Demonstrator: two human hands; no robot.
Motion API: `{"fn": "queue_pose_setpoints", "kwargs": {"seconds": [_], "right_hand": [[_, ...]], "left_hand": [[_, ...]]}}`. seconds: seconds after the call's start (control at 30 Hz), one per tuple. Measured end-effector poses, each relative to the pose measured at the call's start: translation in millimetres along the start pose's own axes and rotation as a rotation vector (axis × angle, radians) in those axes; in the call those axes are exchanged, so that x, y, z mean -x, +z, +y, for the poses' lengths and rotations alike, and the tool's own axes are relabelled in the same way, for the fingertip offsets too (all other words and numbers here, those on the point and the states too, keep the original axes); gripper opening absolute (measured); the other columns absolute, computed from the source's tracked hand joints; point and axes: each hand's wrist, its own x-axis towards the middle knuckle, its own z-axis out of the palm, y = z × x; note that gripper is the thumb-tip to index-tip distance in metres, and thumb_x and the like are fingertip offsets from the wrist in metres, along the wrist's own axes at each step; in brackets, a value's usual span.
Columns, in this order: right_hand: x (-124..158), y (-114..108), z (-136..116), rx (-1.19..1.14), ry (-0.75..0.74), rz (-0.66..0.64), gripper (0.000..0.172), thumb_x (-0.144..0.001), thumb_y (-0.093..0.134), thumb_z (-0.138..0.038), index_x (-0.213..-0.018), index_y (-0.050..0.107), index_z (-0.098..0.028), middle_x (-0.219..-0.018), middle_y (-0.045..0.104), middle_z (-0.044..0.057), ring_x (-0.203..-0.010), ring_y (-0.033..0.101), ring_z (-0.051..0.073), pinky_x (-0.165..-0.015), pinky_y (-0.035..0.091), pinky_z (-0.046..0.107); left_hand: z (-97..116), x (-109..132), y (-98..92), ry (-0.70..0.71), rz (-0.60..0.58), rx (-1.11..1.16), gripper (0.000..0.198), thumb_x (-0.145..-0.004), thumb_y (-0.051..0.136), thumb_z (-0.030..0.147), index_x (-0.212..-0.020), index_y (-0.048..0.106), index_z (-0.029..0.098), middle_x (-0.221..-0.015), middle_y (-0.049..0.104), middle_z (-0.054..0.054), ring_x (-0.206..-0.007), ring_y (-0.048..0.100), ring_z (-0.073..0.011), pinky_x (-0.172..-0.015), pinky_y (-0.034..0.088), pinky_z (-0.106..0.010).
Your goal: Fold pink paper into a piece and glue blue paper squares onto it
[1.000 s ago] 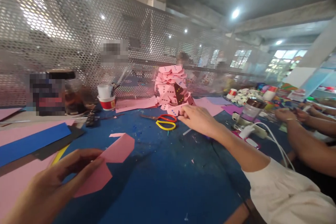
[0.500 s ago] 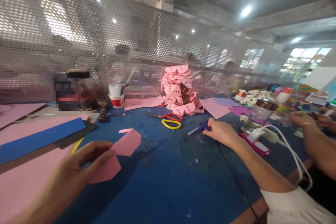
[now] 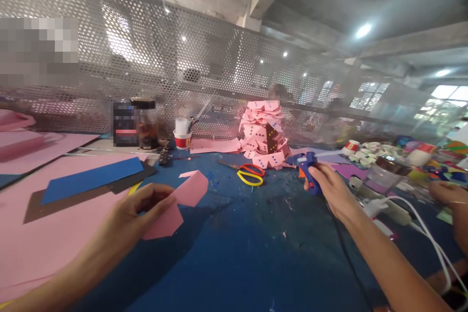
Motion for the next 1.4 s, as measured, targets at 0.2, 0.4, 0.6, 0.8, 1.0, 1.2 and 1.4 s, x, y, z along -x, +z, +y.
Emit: {"fn": "queue_pose_setpoints", "kwargs": {"seconds": [0.2,0.4,0.6,0.8,1.0,1.2,1.4], "right_hand": [[11.3,18.5,-30.9,-0.898,0.342,-0.148,0.022,-0.084,0.068,-0.041,-0.083,0.062,-0.02,-0.075,0.061,0.002,-0.062,0.057,0.014,-0.06,0.053,0.028],[10.1,25.9,-53.2,-1.094,0.344,-0.346,0.024,-0.077,0.082,-0.026,-0.094,0.068,-0.017,-0.07,0.045,-0.005,-0.057,0.04,0.006,-0.051,0.042,0.016],[-4.2,19.2,-90.3,-1.0,0.225,-0.397,0.034,-0.082,0.079,-0.037,-0.109,0.065,-0.022,-0.079,0.05,-0.003,-0.058,0.04,0.006,-0.049,0.037,0.018],[-24.4,34.5,-125.5,-0.779,-0.09,-0.388,0.026,-0.086,0.072,-0.041,-0.102,0.065,-0.022,-0.061,0.034,-0.007,-0.05,0.028,0.008,-0.044,0.024,0.024],[-27.3,94.6,-116.8,-0.669,-0.11,-0.447,0.03,-0.083,0.072,-0.043,-0.1,0.064,-0.02,-0.056,0.038,-0.009,-0.043,0.028,0.006,-0.041,0.022,0.023],[-21.0,140.0,-80.4,-0.609,0.001,-0.505,0.028,-0.086,0.069,-0.042,-0.1,0.066,-0.019,-0.057,0.045,-0.009,-0.04,0.034,0.005,-0.041,0.029,0.021],[-14.4,156.3,-59.2,-0.524,0.083,-0.584,0.026,-0.086,0.068,-0.042,-0.097,0.066,-0.019,-0.06,0.049,-0.007,-0.041,0.038,0.006,-0.039,0.032,0.02]], "left_hand": [[4.6,-0.7,1.7,-0.023,0.048,0.118,0.049,-0.079,0.065,0.063,-0.1,0.067,0.02,-0.078,0.069,0.0,-0.072,0.058,-0.0188,-0.059,0.042,-0.025],[8.3,0.5,-2.3,-0.014,0.008,0.106,0.046,-0.081,0.065,0.061,-0.1,0.067,0.019,-0.08,0.07,0.0,-0.072,0.058,-0.0181,-0.058,0.04,-0.023],[11.8,3.0,-3.6,-0.036,-0.034,0.106,0.041,-0.086,0.062,0.058,-0.1,0.066,0.02,-0.078,0.07,0.001,-0.072,0.058,-0.0174,-0.058,0.04,-0.023],[11.1,3.2,-0.3,-0.064,-0.05,0.131,0.045,-0.083,0.063,0.062,-0.097,0.067,0.02,-0.073,0.07,0.001,-0.065,0.059,-0.0176,-0.053,0.041,-0.024],[6.2,3.8,2.4,-0.057,-0.107,0.06,0.043,-0.085,0.059,0.063,-0.099,0.067,0.023,-0.079,0.07,0.001,-0.075,0.062,-0.0201,-0.062,0.045,-0.026],[-11.7,-2.6,-1.2,-0.096,-0.095,-0.078,0.043,-0.084,0.056,0.066,-0.099,0.069,0.028,-0.09,0.073,-0.001,-0.088,0.065,-0.0248,-0.073,0.05,-0.031],[-40.3,-6.4,-0.2,-0.134,0.034,-0.239,0.042,-0.073,0.065,0.068,-0.096,0.073,0.034,-0.095,0.075,0.002,-0.093,0.066,-0.0279,-0.069,0.052,-0.03]]}}
